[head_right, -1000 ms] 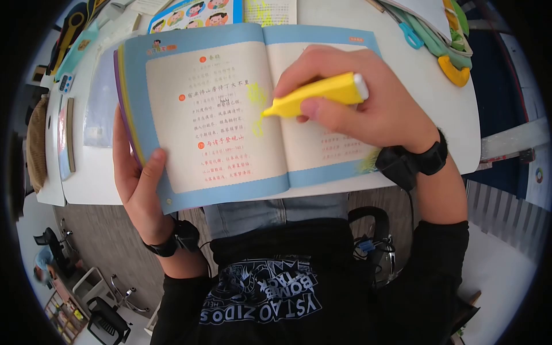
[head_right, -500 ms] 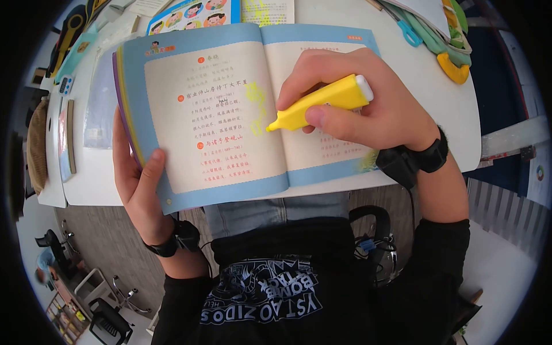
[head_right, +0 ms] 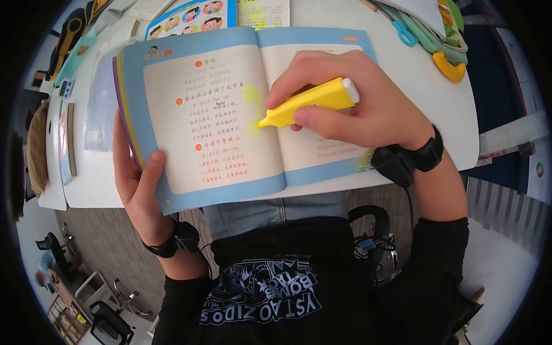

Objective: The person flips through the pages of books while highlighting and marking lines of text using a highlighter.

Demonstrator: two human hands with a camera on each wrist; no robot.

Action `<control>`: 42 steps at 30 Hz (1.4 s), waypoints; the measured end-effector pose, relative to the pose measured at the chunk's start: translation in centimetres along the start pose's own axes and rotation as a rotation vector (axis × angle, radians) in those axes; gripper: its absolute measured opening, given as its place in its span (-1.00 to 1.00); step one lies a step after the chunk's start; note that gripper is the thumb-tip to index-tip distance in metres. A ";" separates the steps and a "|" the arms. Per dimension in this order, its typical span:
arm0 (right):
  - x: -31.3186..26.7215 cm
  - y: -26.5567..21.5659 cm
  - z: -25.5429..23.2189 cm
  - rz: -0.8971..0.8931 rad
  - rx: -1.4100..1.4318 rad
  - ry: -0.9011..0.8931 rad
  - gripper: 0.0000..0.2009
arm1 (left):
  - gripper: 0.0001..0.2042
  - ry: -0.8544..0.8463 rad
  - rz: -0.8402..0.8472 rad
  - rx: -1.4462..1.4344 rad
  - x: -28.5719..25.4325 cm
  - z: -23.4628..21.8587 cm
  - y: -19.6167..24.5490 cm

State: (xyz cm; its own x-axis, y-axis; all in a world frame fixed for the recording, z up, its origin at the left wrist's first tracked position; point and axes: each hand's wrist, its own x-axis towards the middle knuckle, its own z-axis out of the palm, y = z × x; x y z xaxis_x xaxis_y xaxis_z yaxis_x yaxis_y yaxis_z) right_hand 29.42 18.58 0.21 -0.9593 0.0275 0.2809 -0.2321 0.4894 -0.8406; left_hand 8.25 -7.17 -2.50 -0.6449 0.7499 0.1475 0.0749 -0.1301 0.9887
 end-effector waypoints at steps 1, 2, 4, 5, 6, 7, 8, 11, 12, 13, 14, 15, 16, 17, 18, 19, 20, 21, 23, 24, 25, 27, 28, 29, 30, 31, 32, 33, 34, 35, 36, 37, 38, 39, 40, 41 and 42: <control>0.0 0.0 0.0 0.020 -0.010 0.008 -0.74 | -0.25 0.001 -0.003 -0.014 0.0 0.0 0.0; 0.0 0.0 0.0 0.040 -0.020 0.016 -0.74 | -0.25 0.002 0.001 -0.015 0.1 0.1 0.0; 0.0 0.3 0.0 0.022 -0.004 0.028 -0.74 | -0.24 0.021 0.016 0.032 0.1 0.2 -0.1; -0.1 0.5 0.0 0.007 0.017 0.043 -0.75 | -0.24 0.022 0.014 0.032 0.1 0.2 -0.1; 0.0 0.4 0.1 0.010 0.022 0.041 -0.75 | -0.24 0.017 0.006 0.022 0.1 0.2 0.0; 0.0 0.1 0.1 0.022 0.028 0.029 -0.76 | -0.24 0.012 -0.003 0.013 0.0 0.2 0.1; 0.1 -0.1 0.2 0.033 0.033 0.017 -0.76 | -0.24 0.012 -0.010 0.015 0.0 0.2 0.1; 0.0 -0.3 0.2 0.074 0.041 0.008 -0.77 | -0.24 0.022 -0.015 0.022 0.0 0.4 0.3; 0.0 -0.2 0.2 0.074 0.036 0.009 -0.77 | -0.24 0.018 -0.012 0.026 0.0 0.4 0.3; -0.1 0.0 0.2 0.055 0.039 0.019 -0.77 | -0.24 0.015 -0.008 0.029 0.1 0.4 0.3; 0.0 0.1 0.2 0.036 0.044 0.028 -0.77 | -0.24 0.015 -0.006 0.027 0.1 0.3 0.2; 0.0 0.1 0.2 0.035 0.043 0.027 -0.77 | -0.24 0.022 0.000 0.009 0.1 0.3 0.1; 0.1 0.1 0.2 0.039 0.041 0.035 -0.77 | -0.24 0.029 0.004 -0.009 0.1 0.2 0.0; 0.0 0.1 0.3 0.044 0.041 0.043 -0.77 | -0.24 0.030 0.002 -0.008 0.1 0.1 -0.1; 0.0 0.2 0.2 0.046 0.045 0.041 -0.77 | -0.24 0.025 0.006 0.002 0.1 0.0 -0.2; 0.0 0.2 0.0 0.045 0.008 0.040 -0.77 | -0.24 0.019 0.010 0.013 0.0 0.0 -0.3; -0.1 0.2 -0.1 0.045 -0.029 0.040 -0.77 | -0.24 0.019 0.004 0.015 0.0 0.0 -0.3; -0.2 0.4 0.0 0.047 -0.026 0.041 -0.77 | -0.24 0.017 0.007 0.019 0.1 -0.1 -0.2; -0.4 0.6 0.1 0.036 -0.056 0.025 -0.70 | -0.24 0.012 0.013 0.023 0.1 -0.1 -0.2; -0.3 0.5 0.0 0.036 -0.059 0.027 -0.70 | -0.24 0.014 0.012 0.013 0.1 -0.1 -0.3; -0.3 0.3 0.0 0.030 -0.005 0.024 -0.74 | -0.24 0.017 0.010 0.003 0.1 -0.1 -0.3; -0.1 0.1 -0.1 0.022 0.048 0.021 -0.77 | -0.24 0.027 0.013 0.000 0.1 0.1 -0.2; 0.0 0.2 0.0 0.011 0.031 0.018 -0.77 | -0.24 0.037 0.012 0.000 0.0 0.1 -0.2; 0.0 0.3 0.0 0.000 0.014 0.015 -0.78 | -0.24 0.038 0.012 0.000 0.1 0.1 -0.1; 0.1 0.2 -0.1 0.000 0.015 0.014 -0.78 | -0.24 0.029 0.006 0.002 0.1 0.1 -0.1; 0.1 0.0 -0.1 0.027 -0.002 0.017 -0.78 | -0.24 0.020 -0.002 0.005 0.1 0.1 -0.1; 0.0 -0.1 -0.1 0.054 -0.017 0.021 -0.78 | -0.24 0.020 -0.007 0.006 0.1 0.0 -0.2; -0.1 0.1 0.0 0.057 -0.013 0.023 -0.78 | -0.24 0.017 0.005 0.020 0.1 0.0 -0.2; -0.2 0.2 0.0 0.056 0.028 0.031 -0.78 | -0.24 0.013 0.019 0.033 0.1 0.0 -0.1; -0.3 0.3 0.0 0.054 0.067 0.039 -0.78 | -0.24 0.010 0.020 0.033 0.1 0.1 -0.1; -0.3 0.1 0.0 0.053 0.063 0.040 -0.78 | -0.24 0.013 0.010 0.023 0.1 0.1 0.0; -0.1 -0.1 0.0 0.049 0.040 0.021 -0.78 | -0.24 0.016 0.001 0.013 0.1 0.2 0.1; 0.0 -0.2 0.0 0.043 0.016 0.001 -0.78 | -0.24 0.016 0.005 0.012 0.1 0.2 0.1; 0.0 -0.1 0.0 0.040 0.014 0.000 -0.78 | -0.24 0.024 0.001 -0.002 0.1 0.2 0.0; -0.1 0.2 0.0 0.029 0.007 0.015 -0.78 | -0.24 0.031 -0.003 -0.016 0.1 0.2 -0.1; -0.2 0.3 -0.1 0.020 0.001 0.031 -0.78 | -0.24 0.032 -0.001 -0.016 0.1 0.1 -0.2; -0.3 0.3 -0.2 0.021 0.001 0.031 -0.78 | -0.24 0.034 0.009 0.004 0.1 0.1 -0.3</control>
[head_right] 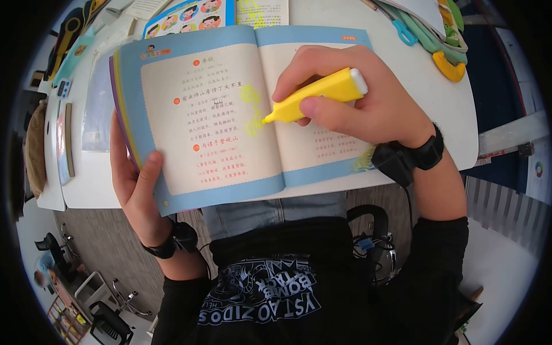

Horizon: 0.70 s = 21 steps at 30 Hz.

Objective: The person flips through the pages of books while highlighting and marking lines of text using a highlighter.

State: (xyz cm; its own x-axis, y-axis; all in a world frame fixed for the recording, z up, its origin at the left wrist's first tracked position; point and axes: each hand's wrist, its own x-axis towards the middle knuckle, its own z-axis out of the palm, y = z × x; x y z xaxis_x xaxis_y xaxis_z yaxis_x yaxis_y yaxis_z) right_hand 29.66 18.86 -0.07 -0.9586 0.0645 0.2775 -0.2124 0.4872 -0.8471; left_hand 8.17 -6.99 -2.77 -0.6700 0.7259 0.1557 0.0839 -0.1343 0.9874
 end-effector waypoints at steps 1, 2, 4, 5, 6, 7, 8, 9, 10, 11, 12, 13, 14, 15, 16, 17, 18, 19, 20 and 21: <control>-0.2 0.0 0.0 0.042 0.027 0.006 -0.74 | -0.24 0.002 0.010 0.019 0.0 0.0 -0.1; -0.4 0.0 0.1 0.087 0.055 0.013 -0.69 | -0.24 0.001 0.005 0.020 -0.1 -0.1 -0.2; -0.2 0.2 0.1 0.029 0.059 -0.004 -0.73 | -0.25 -0.011 -0.017 0.015 -0.2 -0.2 0.0; 0.0 0.2 0.0 -0.035 0.055 -0.022 -0.78 | -0.25 -0.013 -0.017 0.015 -0.2 -0.1 0.0; 0.0 0.2 0.1 -0.036 0.053 -0.020 -0.78 | -0.25 -0.007 -0.017 0.011 -0.2 0.0 0.1; 0.1 0.1 0.2 -0.014 0.044 -0.016 -0.78 | -0.25 -0.001 -0.014 0.005 -0.1 0.1 0.2; 0.1 0.0 0.2 0.007 0.034 -0.012 -0.78 | -0.25 -0.001 -0.010 0.003 -0.1 0.1 0.3; 0.2 -0.2 0.1 0.005 0.030 -0.013 -0.78 | -0.24 0.002 -0.016 -0.002 -0.1 0.1 0.3; 0.2 -0.3 0.0 0.009 0.011 -0.029 -0.78 | -0.24 0.005 -0.021 -0.007 -0.1 0.1 0.2; 0.2 -0.3 -0.1 0.013 -0.007 -0.044 -0.79 | -0.24 0.007 -0.018 -0.008 0.0 0.0 0.2; 0.4 -0.4 -0.2 0.011 -0.007 -0.045 -0.79 | -0.24 0.003 -0.008 0.001 0.0 -0.1 0.1; 0.5 -0.6 -0.3 -0.028 -0.058 -0.063 -0.79 | -0.24 -0.002 0.000 0.011 0.0 -0.2 -0.1; 0.5 -0.5 -0.3 -0.066 -0.107 -0.081 -0.79 | -0.24 -0.001 -0.005 0.013 0.0 -0.2 0.0; 0.4 -0.4 0.0 -0.062 -0.101 -0.080 -0.79 | -0.24 -0.014 -0.009 0.011 0.0 -0.1 0.1; 0.3 -0.3 0.2 -0.020 -0.072 -0.039 -0.79 | -0.24 -0.027 -0.013 0.008 0.0 -0.1 0.2; 0.1 -0.2 0.3 0.020 -0.047 0.003 -0.79 | -0.24 -0.030 -0.015 0.009 -0.1 -0.1 0.2; 0.1 -0.2 0.3 0.021 -0.050 0.007 -0.79 | -0.24 -0.028 -0.025 0.006 -0.1 -0.1 0.2; 0.0 -0.1 0.3 0.031 -0.005 0.021 -0.80 | -0.24 -0.026 -0.032 0.001 0.0 -0.2 0.2; 0.0 -0.2 0.2 0.039 0.039 0.035 -0.81 | -0.24 -0.028 -0.026 -0.002 0.0 -0.2 0.1; 0.1 -0.4 0.1 0.038 0.035 0.035 -0.81 | -0.23 -0.028 -0.024 0.010 0.0 -0.4 0.0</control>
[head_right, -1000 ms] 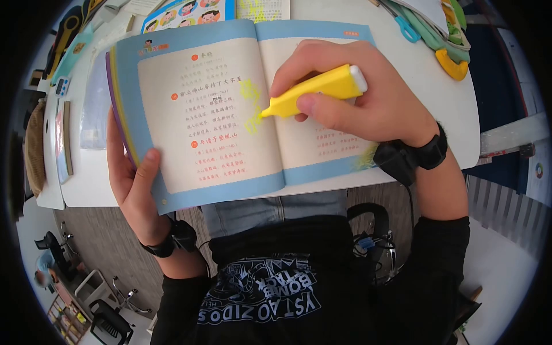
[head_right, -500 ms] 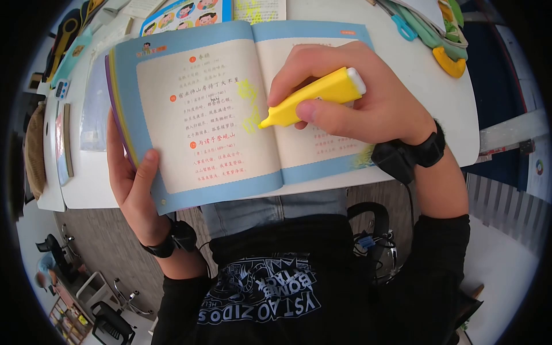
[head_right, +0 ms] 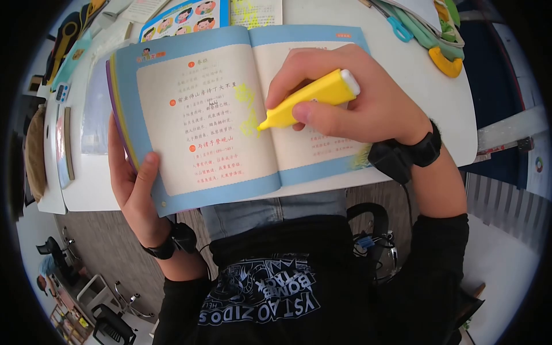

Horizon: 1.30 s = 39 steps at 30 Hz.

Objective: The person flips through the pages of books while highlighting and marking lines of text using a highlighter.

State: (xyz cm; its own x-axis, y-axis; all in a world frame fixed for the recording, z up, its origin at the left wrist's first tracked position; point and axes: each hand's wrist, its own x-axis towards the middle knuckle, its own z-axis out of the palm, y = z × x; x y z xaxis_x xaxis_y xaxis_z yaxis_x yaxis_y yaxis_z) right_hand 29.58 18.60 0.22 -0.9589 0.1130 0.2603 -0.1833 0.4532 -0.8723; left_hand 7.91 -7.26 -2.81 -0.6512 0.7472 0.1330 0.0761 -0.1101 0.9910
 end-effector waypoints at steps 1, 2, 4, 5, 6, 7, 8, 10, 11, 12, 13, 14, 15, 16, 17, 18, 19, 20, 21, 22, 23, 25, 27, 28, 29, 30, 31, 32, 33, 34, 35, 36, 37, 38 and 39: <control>0.1 -0.2 0.0 -0.016 -0.064 -0.036 -0.81 | -0.23 0.003 0.002 0.013 0.0 -0.1 0.0; 0.2 -0.2 -0.1 -0.031 -0.126 -0.073 -0.81 | -0.23 0.004 0.004 0.013 0.1 -0.1 0.0; 0.3 -0.1 -0.4 -0.056 -0.132 -0.081 -0.81 | -0.23 0.006 0.037 0.015 0.0 0.1 -0.1; 0.3 0.0 -0.4 -0.078 -0.137 -0.088 -0.81 | -0.23 0.007 0.032 0.016 0.0 0.1 -0.1; 0.2 0.2 -0.3 -0.074 -0.132 -0.089 -0.81 | -0.23 0.004 0.017 0.010 0.0 0.2 0.1; 0.1 0.3 -0.1 -0.047 -0.113 -0.066 -0.81 | -0.23 0.000 0.003 0.004 -0.1 0.1 0.1; 0.0 0.4 -0.1 -0.022 -0.098 -0.043 -0.81 | -0.23 -0.001 0.000 0.006 -0.2 0.1 0.1; -0.3 0.6 -0.7 -0.009 -0.093 -0.070 -0.80 | -0.23 0.000 -0.009 -0.007 -0.1 0.2 0.2; -0.4 0.6 -0.9 0.003 -0.088 -0.101 -0.78 | -0.23 -0.003 -0.003 -0.010 0.0 0.3 0.2; -0.5 0.6 -0.9 0.002 -0.094 -0.099 -0.78 | -0.23 0.005 0.000 -0.013 0.0 0.3 0.1; -0.7 0.6 -0.5 0.008 -0.004 -0.009 -0.75 | -0.23 0.016 0.002 -0.015 -0.1 0.3 0.1; -0.7 0.7 -0.3 0.012 0.088 0.080 -0.73 | -0.23 0.017 0.006 -0.015 -0.1 0.3 0.1; -0.7 0.7 -0.2 0.008 0.086 0.079 -0.73 | -0.23 0.015 0.003 -0.026 -0.1 0.3 0.1; -0.6 0.7 0.0 0.015 0.045 0.127 -0.70 | -0.23 0.013 0.000 -0.037 -0.1 0.3 0.1; -0.5 0.8 0.1 0.024 0.005 0.176 -0.67 | -0.23 0.016 0.003 -0.035 -0.1 0.3 0.1; -0.4 0.9 0.2 0.021 0.007 0.174 -0.67 | -0.23 0.009 0.009 -0.038 -0.1 0.2 0.1; -0.2 1.0 0.4 0.008 -0.038 0.205 -0.67 | -0.23 0.001 0.012 -0.042 -0.2 0.2 0.1; -0.2 1.1 0.6 -0.004 -0.083 0.236 -0.66 | -0.23 0.002 0.011 -0.041 -0.2 0.3 0.1; -0.2 1.1 0.6 -0.005 -0.082 0.236 -0.66 | -0.23 0.003 0.005 -0.048 -0.2 0.3 0.1; -0.2 1.1 0.4 0.003 -0.093 0.235 -0.67 | -0.23 0.004 0.003 -0.055 -0.2 0.4 0.2; -0.3 1.0 0.3 0.009 -0.106 0.235 -0.67 | -0.23 0.003 0.008 -0.054 -0.2 0.4 0.3; -0.5 0.8 0.2 0.051 -0.078 0.258 -0.68 | -0.24 0.008 -0.012 -0.072 -0.2 0.5 0.3; -0.6 0.6 -0.1 0.091 -0.052 0.278 -0.70 | -0.24 0.014 -0.001 -0.070 -0.2 0.8 0.5; -0.6 0.6 -0.2 0.133 -0.042 0.288 -0.71 | -0.24 0.019 0.002 -0.067 -0.2 0.8 0.6; -0.6 0.6 -0.3 0.176 -0.030 0.299 -0.73 | -0.24 0.021 0.004 -0.068 -0.1 0.9 0.5; -0.6 0.6 -0.4 0.176 -0.030 0.296 -0.73 | -0.24 0.023 0.007 -0.065 -0.2 0.8 0.5; -0.5 0.6 -0.5 0.205 -0.066 0.317 -0.75 | -0.24 0.025 0.005 -0.062 -0.3 0.8 0.4; -0.6 0.6 -0.5 0.236 -0.101 0.338 -0.76 | -0.24 0.027 -0.002 -0.059 -0.4 0.6 0.4; -0.6 0.8 -0.2 0.241 -0.096 0.337 -0.76 | -0.24 0.001 -0.005 -0.045 -0.3 0.3 0.4; -0.5 0.8 0.0 0.231 -0.115 0.332 -0.76 | -0.24 -0.027 -0.004 -0.033 -0.3 0.2 0.4; -0.5 0.7 0.1 0.218 -0.138 0.329 -0.77 | -0.24 -0.031 -0.001 -0.035 -0.2 0.2 0.4; -0.6 0.7 0.0 0.217 -0.144 0.332 -0.77 | -0.24 -0.025 -0.001 -0.033 -0.2 0.2 0.4; -0.6 0.7 0.0 0.202 -0.177 0.292 -0.77 | -0.24 -0.017 0.001 -0.031 -0.2 0.3 0.5; -0.5 0.7 -0.1 0.186 -0.209 0.250 -0.77 | -0.24 -0.016 0.007 -0.036 -0.2 0.4 0.5; -0.4 0.2 -0.3 0.211 -0.237 0.223 -0.78 | -0.24 0.001 0.010 -0.040 -0.2 0.6 0.6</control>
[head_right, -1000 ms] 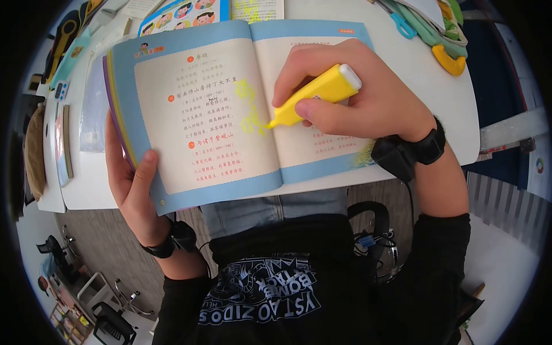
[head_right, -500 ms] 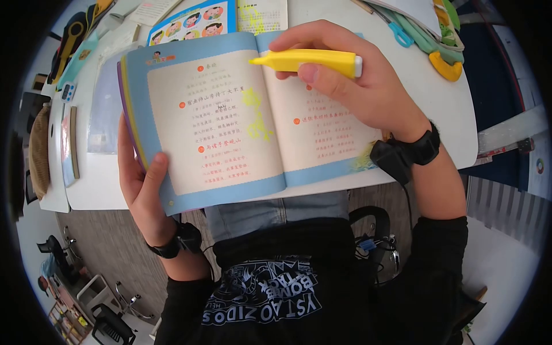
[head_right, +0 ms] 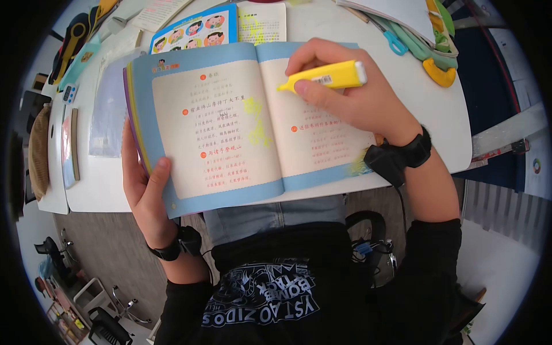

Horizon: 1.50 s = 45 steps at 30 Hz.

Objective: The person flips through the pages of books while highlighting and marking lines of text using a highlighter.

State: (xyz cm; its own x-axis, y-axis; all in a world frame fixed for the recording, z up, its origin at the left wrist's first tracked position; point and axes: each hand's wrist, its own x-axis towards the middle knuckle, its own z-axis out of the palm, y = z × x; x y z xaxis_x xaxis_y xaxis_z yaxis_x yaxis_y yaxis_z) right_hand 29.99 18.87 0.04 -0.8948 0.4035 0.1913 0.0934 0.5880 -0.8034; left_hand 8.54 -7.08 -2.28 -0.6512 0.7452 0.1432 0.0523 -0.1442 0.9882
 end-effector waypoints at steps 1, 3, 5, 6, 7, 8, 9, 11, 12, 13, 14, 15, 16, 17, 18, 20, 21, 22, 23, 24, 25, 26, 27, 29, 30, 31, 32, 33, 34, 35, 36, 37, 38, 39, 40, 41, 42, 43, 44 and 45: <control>0.0 -0.1 -0.1 -0.003 -0.006 -0.002 -0.78 | -0.24 0.018 0.002 -0.004 0.0 0.1 0.0; 0.0 0.1 0.1 -0.014 0.007 -0.028 -0.79 | -0.24 0.016 0.005 -0.012 0.1 0.0 -0.2; 0.1 -0.3 0.2 -0.010 -0.024 -0.033 -0.80 | -0.24 0.011 -0.011 -0.014 -0.2 -0.2 -0.3; 0.0 -0.4 0.4 -0.013 -0.056 -0.030 -0.80 | -0.24 -0.004 -0.012 0.002 -0.1 -0.3 -0.2; 0.0 -0.4 0.5 -0.008 -0.054 -0.030 -0.80 | -0.24 -0.020 -0.006 0.018 0.0 -0.4 -0.1; 0.1 -0.4 0.5 -0.008 -0.069 -0.038 -0.80 | -0.24 -0.022 -0.007 0.019 0.0 -0.3 -0.1; 0.1 -0.5 0.5 -0.009 -0.086 -0.045 -0.80 | -0.24 -0.008 -0.006 0.022 0.0 -0.3 -0.1; -0.1 -0.2 0.2 -0.004 -0.055 -0.059 -0.80 | -0.24 0.006 0.004 0.023 0.0 -0.2 -0.1; 0.0 -0.1 0.0 0.001 -0.023 -0.077 -0.81 | -0.24 0.013 -0.002 0.025 -0.1 -0.2 0.0; 0.1 -0.2 0.1 -0.003 -0.026 -0.077 -0.81 | -0.24 0.021 -0.008 0.028 -0.1 -0.1 0.0; 0.2 -0.4 0.3 -0.012 -0.046 -0.026 -0.81 | -0.24 0.023 -0.008 0.026 0.1 -0.1 -0.1; 0.3 -0.3 0.7 -0.018 -0.062 0.022 -0.82 | -0.24 0.014 0.011 0.023 0.1 -0.1 -0.2; 0.3 -0.2 0.8 -0.013 -0.057 0.016 -0.82 | -0.25 0.007 0.024 0.022 0.1 -0.2 -0.4; 0.3 -0.1 0.8 -0.022 -0.070 0.035 -0.82 | -0.25 0.008 0.013 0.026 0.0 -0.3 -0.4; 0.3 0.0 0.8 -0.031 -0.084 0.056 -0.83 | -0.25 0.013 0.016 0.036 0.0 -0.2 -0.4; 0.2 0.2 0.7 -0.019 -0.079 0.043 -0.83 | -0.25 0.015 0.024 0.043 0.0 -0.3 -0.3; 0.1 0.1 0.6 -0.010 -0.079 0.033 -0.82 | -0.25 0.000 0.016 0.034 0.0 -0.4 -0.4; 0.0 0.2 0.3 -0.011 -0.084 0.037 -0.82 | -0.24 -0.015 0.011 0.024 0.1 -0.5 -0.4; -0.1 0.3 0.0 -0.004 -0.076 -0.010 -0.82 | -0.24 -0.016 0.016 0.022 0.1 -0.4 -0.4; -0.1 0.4 -0.2 0.003 -0.068 -0.058 -0.82 | -0.24 0.005 0.011 0.018 0.0 -0.3 -0.4; 0.0 0.1 -0.2 0.000 -0.070 -0.058 -0.82 | -0.25 0.027 0.004 0.015 0.1 -0.2 -0.4; 0.1 -0.2 0.0 -0.007 -0.073 -0.030 -0.82 | -0.25 0.029 0.004 0.015 0.1 -0.1 -0.4; 0.1 -0.4 0.3 -0.011 -0.072 -0.003 -0.82 | -0.25 0.024 0.020 0.015 0.1 -0.1 -0.5; 0.2 -0.1 0.6 -0.031 -0.080 0.002 -0.82 | -0.25 0.020 0.023 0.019 0.0 -0.2 -0.5; 0.2 0.0 0.7 -0.058 -0.094 0.014 -0.82 | -0.24 0.004 0.021 0.028 0.1 -0.3 -0.4; 0.2 0.0 0.8 -0.056 -0.091 0.014 -0.82 | -0.24 -0.014 0.024 0.036 0.1 -0.3 -0.2; 0.1 0.0 0.7 -0.041 -0.087 0.013 -0.82 | -0.24 -0.016 0.024 0.036 0.1 -0.4 -0.2; 0.1 -0.1 0.5 -0.029 -0.085 0.013 -0.82 | -0.24 -0.011 0.013 0.037 0.1 -0.4 -0.2; 0.1 -0.1 0.3 -0.031 -0.090 0.016 -0.82 | -0.24 -0.005 0.003 0.036 0.1 -0.3 -0.1; 0.0 0.1 0.2 -0.040 -0.085 -0.007 -0.82 | -0.24 -0.006 0.008 0.034 0.1 -0.3 -0.2; 0.0 0.2 0.1 -0.048 -0.080 -0.031 -0.82 | -0.24 0.014 0.020 0.030 0.1 -0.3 -0.4; 0.1 0.1 0.0 -0.050 -0.082 -0.032 -0.82 | -0.24 0.034 0.030 0.027 0.1 -0.2 -0.5; 0.2 0.0 0.0 -0.058 -0.107 -0.017 -0.82 | -0.24 0.036 0.031 0.026 0.2 -0.1 -0.5; 0.1 0.1 0.2 -0.062 -0.129 -0.004 -0.82 | -0.24 0.036 0.036 0.024 0.2 0.0 -0.4; 0.1 0.2 0.4 -0.056 -0.123 -0.008 -0.82 | -0.25 0.034 0.037 0.024 0.1 0.0 -0.4; 0.1 0.4 0.5 -0.030 -0.028 0.051 -0.81 | -0.25 0.034 0.027 0.028 -0.1 -0.2 -0.4; 0.0 0.6 0.6 -0.007 0.062 0.112 -0.81 | -0.24 0.013 0.008 0.026 -0.1 -0.4 -0.4; 0.1 0.7 0.7 -0.006 0.062 0.113 -0.81 | -0.24 -0.007 -0.006 0.023 0.0 -0.5 -0.4; 0.1 0.7 0.7 -0.009 0.034 0.112 -0.80 | -0.24 -0.009 -0.003 0.022 0.0 -0.5 -0.3; 0.1 0.7 0.7 -0.014 0.003 0.112 -0.79 | -0.24 -0.010 -0.017 0.008 0.0 -0.5 -0.3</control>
State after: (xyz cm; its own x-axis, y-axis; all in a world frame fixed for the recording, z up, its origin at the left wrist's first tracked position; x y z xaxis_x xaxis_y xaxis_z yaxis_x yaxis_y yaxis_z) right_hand 29.67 18.88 -0.89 -0.8415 0.4712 0.2644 0.0796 0.5920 -0.8020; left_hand 8.17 -7.36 -2.61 -0.6441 0.7543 0.1269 0.0475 -0.1261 0.9909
